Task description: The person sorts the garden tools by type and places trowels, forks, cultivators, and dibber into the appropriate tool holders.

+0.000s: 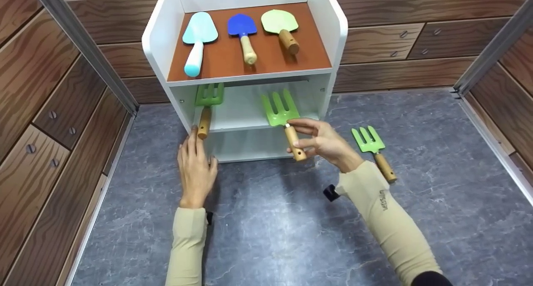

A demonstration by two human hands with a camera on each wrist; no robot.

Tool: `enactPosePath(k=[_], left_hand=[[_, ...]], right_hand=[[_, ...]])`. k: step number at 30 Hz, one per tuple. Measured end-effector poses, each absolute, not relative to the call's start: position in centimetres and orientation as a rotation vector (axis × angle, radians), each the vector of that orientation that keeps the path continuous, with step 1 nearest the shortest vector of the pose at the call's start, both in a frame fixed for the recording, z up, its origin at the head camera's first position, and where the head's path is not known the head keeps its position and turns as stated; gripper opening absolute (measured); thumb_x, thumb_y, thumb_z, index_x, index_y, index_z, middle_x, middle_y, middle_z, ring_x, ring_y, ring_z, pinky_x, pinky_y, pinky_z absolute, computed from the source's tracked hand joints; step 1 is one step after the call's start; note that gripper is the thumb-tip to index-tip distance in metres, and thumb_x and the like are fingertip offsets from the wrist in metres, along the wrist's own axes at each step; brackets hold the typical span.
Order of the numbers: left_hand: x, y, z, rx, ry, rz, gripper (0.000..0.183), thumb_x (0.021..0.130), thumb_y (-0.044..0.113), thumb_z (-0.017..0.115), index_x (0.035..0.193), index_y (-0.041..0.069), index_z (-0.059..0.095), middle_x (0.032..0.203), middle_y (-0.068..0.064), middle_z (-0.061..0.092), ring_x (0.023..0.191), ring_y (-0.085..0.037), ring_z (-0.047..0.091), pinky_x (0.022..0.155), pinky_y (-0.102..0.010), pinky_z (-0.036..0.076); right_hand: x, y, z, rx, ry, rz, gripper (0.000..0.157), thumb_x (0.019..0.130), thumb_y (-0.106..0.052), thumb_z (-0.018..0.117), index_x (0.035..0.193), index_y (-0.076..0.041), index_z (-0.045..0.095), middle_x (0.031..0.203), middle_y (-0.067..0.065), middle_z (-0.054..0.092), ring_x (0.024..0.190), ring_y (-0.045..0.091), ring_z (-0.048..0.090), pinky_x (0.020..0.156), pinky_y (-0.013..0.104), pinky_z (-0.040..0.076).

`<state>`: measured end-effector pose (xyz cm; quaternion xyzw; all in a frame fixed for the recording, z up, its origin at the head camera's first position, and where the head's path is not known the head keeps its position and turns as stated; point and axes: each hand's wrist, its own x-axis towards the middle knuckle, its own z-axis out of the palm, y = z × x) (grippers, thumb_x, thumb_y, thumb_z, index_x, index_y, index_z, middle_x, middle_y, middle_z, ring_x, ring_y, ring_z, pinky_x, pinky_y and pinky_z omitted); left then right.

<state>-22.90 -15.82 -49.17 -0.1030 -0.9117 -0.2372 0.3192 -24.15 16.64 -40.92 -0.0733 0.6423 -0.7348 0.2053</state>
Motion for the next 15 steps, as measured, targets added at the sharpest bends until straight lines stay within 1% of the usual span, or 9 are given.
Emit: enactPosePath(k=[3,8,12,15], left_hand=[[-22.9,-15.8,-49.2,-0.277,-2.382,-0.614,0.056,0.079,-0.002,0.073,0.130,-0.013,0.051,0.154,-0.021,0.040,0.131,-0.046,0.044,0.113,-0.065,0.030],[-23.0,-15.8,-49.2,-0.279,-2.383,-0.608,0.055,0.079,-0.003,0.073,0.129,-0.013,0.052,0.154,-0.022,0.040,0.130,-0.047,0.044,0.113,-0.065,0.030],[-22.9,-15.8,-49.1,-0.272,-2.398,-0.618,0.055,0.079,-0.002,0.072,0.129,-0.013,0.052,0.155,-0.022,0.039,0.131,-0.047,0.043,0.114,-0.064,0.029],[-22.9,-15.8,-49.2,-0.267,-2.396,-0.620,0.057,0.078,-0.003,0.073,0.129,-0.013,0.051,0.155,-0.021,0.040,0.132,-0.047,0.043,0.114,-0.064,0.028]], right_hand=[[-24.5,15.9,-40.5,-0.197,1.761,-2.058,0.066,0.092,0.014,0.058,0.153,0.006,0.036,0.156,0.027,0.036,0.091,0.035,0.072,0.077,0.048,0.062],[-25.2,14.7,-40.1,-0.183,1.719,-2.081,0.066,0.092,0.015,0.058,0.153,0.004,0.037,0.156,0.027,0.035,0.087,0.032,0.073,0.070,0.042,0.063],[-25.8,13.8,-39.9,-0.160,1.701,-2.092,0.065,0.093,0.015,0.056,0.153,0.004,0.036,0.156,0.025,0.036,0.086,0.031,0.073,0.069,0.042,0.063],[-26.2,13.2,-39.8,-0.143,1.701,-2.087,0.064,0.094,0.014,0.056,0.153,0.003,0.035,0.157,0.024,0.036,0.088,0.032,0.072,0.072,0.044,0.062]])
